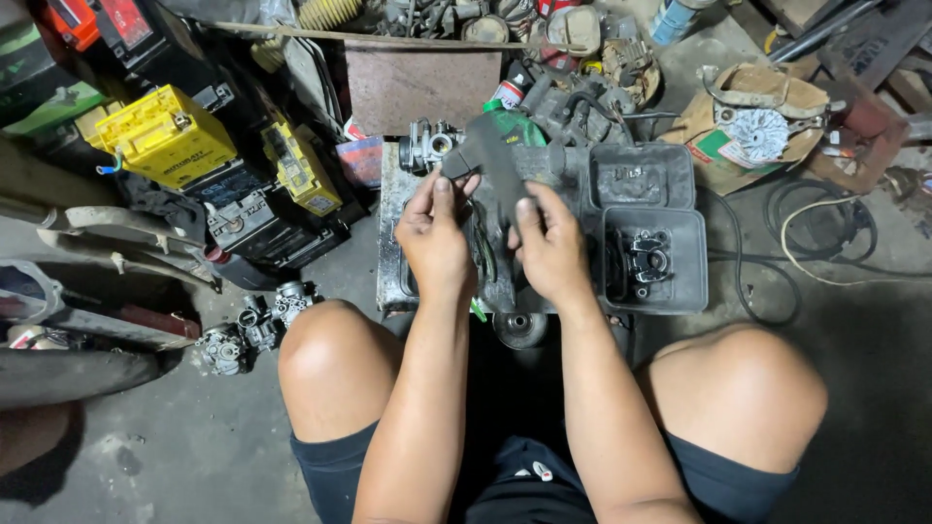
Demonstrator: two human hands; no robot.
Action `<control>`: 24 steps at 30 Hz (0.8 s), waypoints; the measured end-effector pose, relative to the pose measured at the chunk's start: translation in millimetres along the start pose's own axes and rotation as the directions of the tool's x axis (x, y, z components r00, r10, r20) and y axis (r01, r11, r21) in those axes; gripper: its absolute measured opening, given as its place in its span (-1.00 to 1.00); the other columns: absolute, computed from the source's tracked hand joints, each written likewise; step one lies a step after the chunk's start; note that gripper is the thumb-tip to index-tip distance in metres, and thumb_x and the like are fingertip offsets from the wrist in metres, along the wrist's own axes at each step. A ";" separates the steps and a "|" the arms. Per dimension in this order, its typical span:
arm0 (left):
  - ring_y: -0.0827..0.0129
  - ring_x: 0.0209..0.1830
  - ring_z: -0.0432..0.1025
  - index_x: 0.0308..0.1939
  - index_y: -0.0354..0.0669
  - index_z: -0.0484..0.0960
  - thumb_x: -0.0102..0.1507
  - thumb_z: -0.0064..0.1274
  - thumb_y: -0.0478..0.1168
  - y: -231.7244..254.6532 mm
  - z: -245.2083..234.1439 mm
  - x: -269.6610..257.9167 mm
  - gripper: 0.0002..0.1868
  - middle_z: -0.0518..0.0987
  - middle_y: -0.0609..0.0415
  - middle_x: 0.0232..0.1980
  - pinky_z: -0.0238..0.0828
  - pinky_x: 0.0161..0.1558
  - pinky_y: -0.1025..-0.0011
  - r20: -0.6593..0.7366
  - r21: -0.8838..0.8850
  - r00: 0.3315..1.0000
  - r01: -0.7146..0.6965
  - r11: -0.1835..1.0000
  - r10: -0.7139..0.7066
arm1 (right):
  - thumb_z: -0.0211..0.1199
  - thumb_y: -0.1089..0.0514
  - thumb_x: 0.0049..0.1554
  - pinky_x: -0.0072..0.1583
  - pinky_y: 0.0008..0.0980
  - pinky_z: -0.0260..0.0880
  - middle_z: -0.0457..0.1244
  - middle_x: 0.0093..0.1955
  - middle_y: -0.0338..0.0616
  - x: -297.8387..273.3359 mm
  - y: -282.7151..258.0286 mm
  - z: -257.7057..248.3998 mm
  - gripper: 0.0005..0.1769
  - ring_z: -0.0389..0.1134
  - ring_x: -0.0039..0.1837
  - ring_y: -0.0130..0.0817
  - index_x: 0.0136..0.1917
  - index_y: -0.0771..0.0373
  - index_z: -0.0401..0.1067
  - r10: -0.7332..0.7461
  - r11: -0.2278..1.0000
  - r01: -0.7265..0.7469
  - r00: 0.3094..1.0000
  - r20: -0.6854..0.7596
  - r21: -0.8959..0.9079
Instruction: The person sits on the floor in a workshop and uses a metal file to smooth the edges of small mechanical components. They hold the parts in one hand and file them against a metal tray, occasionally picking up different pieces from the tray to continue the filing process.
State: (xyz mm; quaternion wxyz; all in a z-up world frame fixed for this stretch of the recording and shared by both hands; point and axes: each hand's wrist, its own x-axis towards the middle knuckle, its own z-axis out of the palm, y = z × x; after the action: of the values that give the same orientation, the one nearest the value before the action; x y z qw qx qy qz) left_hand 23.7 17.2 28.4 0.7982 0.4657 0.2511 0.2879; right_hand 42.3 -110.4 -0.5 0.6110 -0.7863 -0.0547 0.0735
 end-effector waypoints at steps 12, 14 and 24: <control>0.06 -0.06 0.62 0.14 -0.36 0.64 0.43 -0.06 -0.37 -13.9 1.0 7.4 -0.75 0.69 -0.32 -0.10 0.64 -0.01 0.09 0.073 -0.019 0.995 -0.059 0.998 0.061 | 0.02 0.07 0.37 -0.38 -0.43 0.34 0.32 -0.45 0.01 6.6 -7.6 -5.6 -0.59 0.34 -0.44 -0.26 0.38 0.30 0.34 0.019 0.999 -0.020 1.000 0.017 0.028; 0.11 -0.07 0.61 0.13 -0.35 0.65 0.43 -0.05 -0.37 -17.8 -2.8 13.3 -0.75 0.70 -0.29 -0.10 0.65 -0.02 0.12 0.074 0.010 0.996 -0.054 0.999 0.053 | 0.07 0.06 0.35 -0.39 -0.43 0.36 0.33 -0.46 -0.02 5.2 -12.9 -5.6 -0.62 0.36 -0.44 -0.27 0.35 0.24 0.40 0.019 1.000 -0.019 0.997 0.076 0.010; 0.24 -0.11 0.60 0.13 -0.34 0.66 0.44 -0.04 -0.34 -24.1 -10.1 23.5 -0.75 0.70 -0.21 -0.11 0.67 -0.05 0.24 0.043 0.007 0.998 -0.051 0.999 0.050 | 0.12 0.11 0.32 -0.46 -0.47 0.33 0.32 -0.51 -0.05 13.7 -7.7 -5.4 -0.70 0.31 -0.52 -0.32 0.27 0.16 0.50 0.003 0.997 -0.015 0.986 0.168 0.071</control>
State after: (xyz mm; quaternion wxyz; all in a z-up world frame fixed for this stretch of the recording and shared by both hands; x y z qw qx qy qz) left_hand 39.0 29.9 -0.6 0.7941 0.4811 0.2232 0.2969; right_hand 56.9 -111.3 7.6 0.6318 -0.7551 -0.0999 0.1440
